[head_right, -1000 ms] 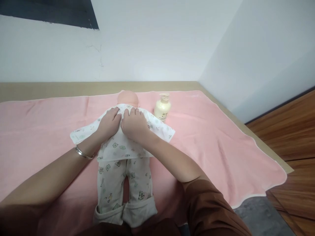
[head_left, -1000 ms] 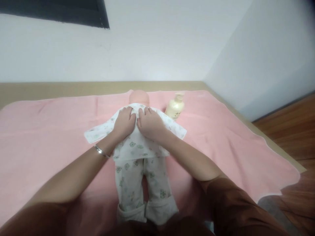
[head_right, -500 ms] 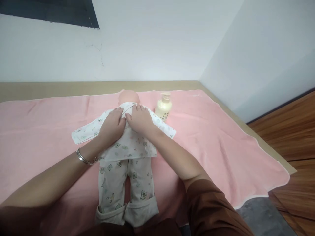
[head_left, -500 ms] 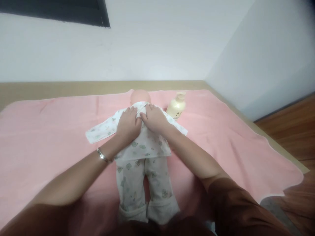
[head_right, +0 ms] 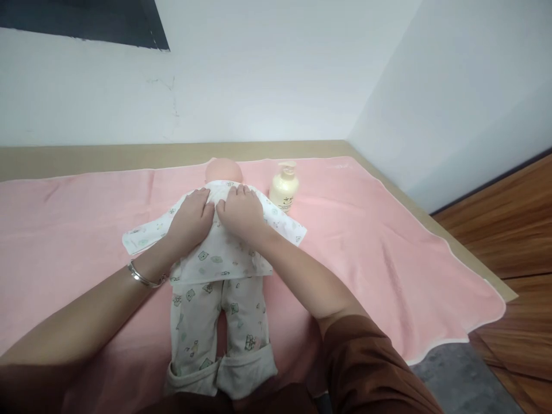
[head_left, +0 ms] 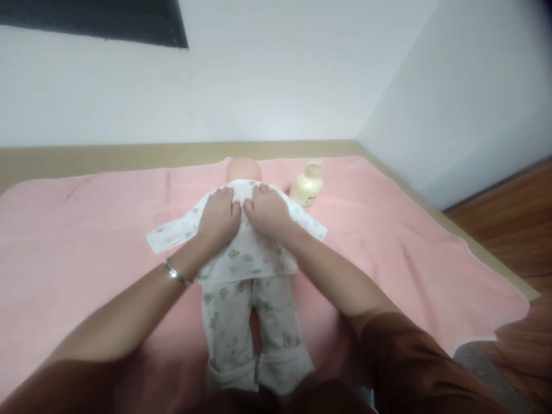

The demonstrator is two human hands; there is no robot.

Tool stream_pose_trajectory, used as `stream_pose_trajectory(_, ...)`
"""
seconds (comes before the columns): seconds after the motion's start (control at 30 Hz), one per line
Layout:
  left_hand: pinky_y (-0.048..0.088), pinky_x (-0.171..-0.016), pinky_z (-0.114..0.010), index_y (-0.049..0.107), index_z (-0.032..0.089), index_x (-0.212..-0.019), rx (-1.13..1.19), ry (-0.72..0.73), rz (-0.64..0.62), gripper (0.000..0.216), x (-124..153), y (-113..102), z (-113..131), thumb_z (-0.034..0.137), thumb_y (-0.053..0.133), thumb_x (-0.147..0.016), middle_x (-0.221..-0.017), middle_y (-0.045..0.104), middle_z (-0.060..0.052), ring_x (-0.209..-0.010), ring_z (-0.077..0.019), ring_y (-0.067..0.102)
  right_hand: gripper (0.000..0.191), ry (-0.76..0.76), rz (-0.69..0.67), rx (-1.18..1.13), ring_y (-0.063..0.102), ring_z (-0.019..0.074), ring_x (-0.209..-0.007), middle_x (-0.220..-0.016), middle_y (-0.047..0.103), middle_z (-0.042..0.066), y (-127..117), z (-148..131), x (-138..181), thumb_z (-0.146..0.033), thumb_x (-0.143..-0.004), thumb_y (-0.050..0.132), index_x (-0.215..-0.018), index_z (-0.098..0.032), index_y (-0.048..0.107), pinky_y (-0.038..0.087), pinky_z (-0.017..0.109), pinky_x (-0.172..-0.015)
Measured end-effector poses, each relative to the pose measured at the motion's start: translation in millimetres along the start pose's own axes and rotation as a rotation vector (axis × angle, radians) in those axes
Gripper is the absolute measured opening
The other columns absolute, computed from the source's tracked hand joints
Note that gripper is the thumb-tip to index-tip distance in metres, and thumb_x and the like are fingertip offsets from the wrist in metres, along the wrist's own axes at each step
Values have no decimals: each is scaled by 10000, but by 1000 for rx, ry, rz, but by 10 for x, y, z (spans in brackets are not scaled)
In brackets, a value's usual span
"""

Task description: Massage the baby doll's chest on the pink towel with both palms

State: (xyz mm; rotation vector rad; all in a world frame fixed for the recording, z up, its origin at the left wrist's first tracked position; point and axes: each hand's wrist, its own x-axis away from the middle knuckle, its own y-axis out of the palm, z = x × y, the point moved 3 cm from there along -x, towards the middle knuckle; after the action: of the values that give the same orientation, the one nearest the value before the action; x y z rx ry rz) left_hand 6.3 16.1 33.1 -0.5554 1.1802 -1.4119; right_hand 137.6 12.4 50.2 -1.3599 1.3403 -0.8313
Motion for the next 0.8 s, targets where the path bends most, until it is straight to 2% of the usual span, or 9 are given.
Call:
stream_pose_trajectory(0.1,339,-1248,-542,503,-33,-1414,-59,92,21,592,101,-5,103,264,238,-975,-1492,537,-252,-1452,-344,453,528,27,-33,-52,572,330,-1316,-1373,628,244,-37,76,-58,-324,-1020,319,-1327,11,589,420,425,-1144)
stream_pose_trajectory(0.2,319,-1269,-535,502,-38,-1415,-55,114,16,584,141,-15,146,247,246,-974,-1513,519,-250,-1476,-333,432,524,18,-38,-61,589,316,-1293,-1363,637,233,-54,107,-81,-346,-1031,307,-1309,-8,595,429,413,-1129)
stream_pose_trajectory(0.37,264,-1287,-537,431,9,-1487,37,-23,-115,621,11,-24,54,283,275,-952,-1601,427,-202,-1530,-342,339,554,-9,-20,56,550,334,-1345,-1428,591,256,-7,42,-38,-322,-1044,292,-1394,39,525,395,446,-1165)
stream_pose_trajectory(0.43,275,-1278,-541,455,63,-1470,79,-63,-122,606,-60,-24,-3,324,312,-942,-1591,444,-183,-1514,-344,359,587,-21,-12,127,507,358,-1392,-1474,543,280,17,-37,48,-315,-1049,278,-1454,73,453,368,477,-1189)
stream_pose_trajectory(0.53,327,-1243,-535,534,111,-1383,142,-77,-80,558,-113,3,-73,349,346,-914,-1498,542,-172,-1431,-337,453,598,-84,4,209,439,383,-1454,-1533,464,308,32,-181,230,-282,-1048,263,-1511,81,368,366,519,-1192)
stream_pose_trajectory(0.67,303,-1264,-509,539,106,-1402,252,-126,28,596,-72,66,-144,343,348,-889,-1536,519,-157,-1452,-304,435,545,-193,-4,183,399,358,-1491,-1554,454,279,10,-267,340,-208,-1027,272,-1511,-1,416,405,525,-1170)
stream_pose_trajectory(0.73,308,-1266,-496,554,115,-1399,296,-138,61,601,-45,92,-163,352,358,-883,-1531,532,-147,-1447,-289,448,533,-180,-20,98,401,356,-1490,-1554,467,257,-6,-230,282,-225,-1029,274,-1488,-30,460,389,530,-1186)
stream_pose_trajectory(0.8,316,-1264,-500,575,129,-1382,317,-129,79,590,-35,106,-171,365,369,-882,-1514,554,-138,-1437,-286,465,550,-111,-36,9,361,373,-1512,-1592,424,237,-5,-162,189,-266,-1029,294,-1510,-44,439,334,554,-1222)
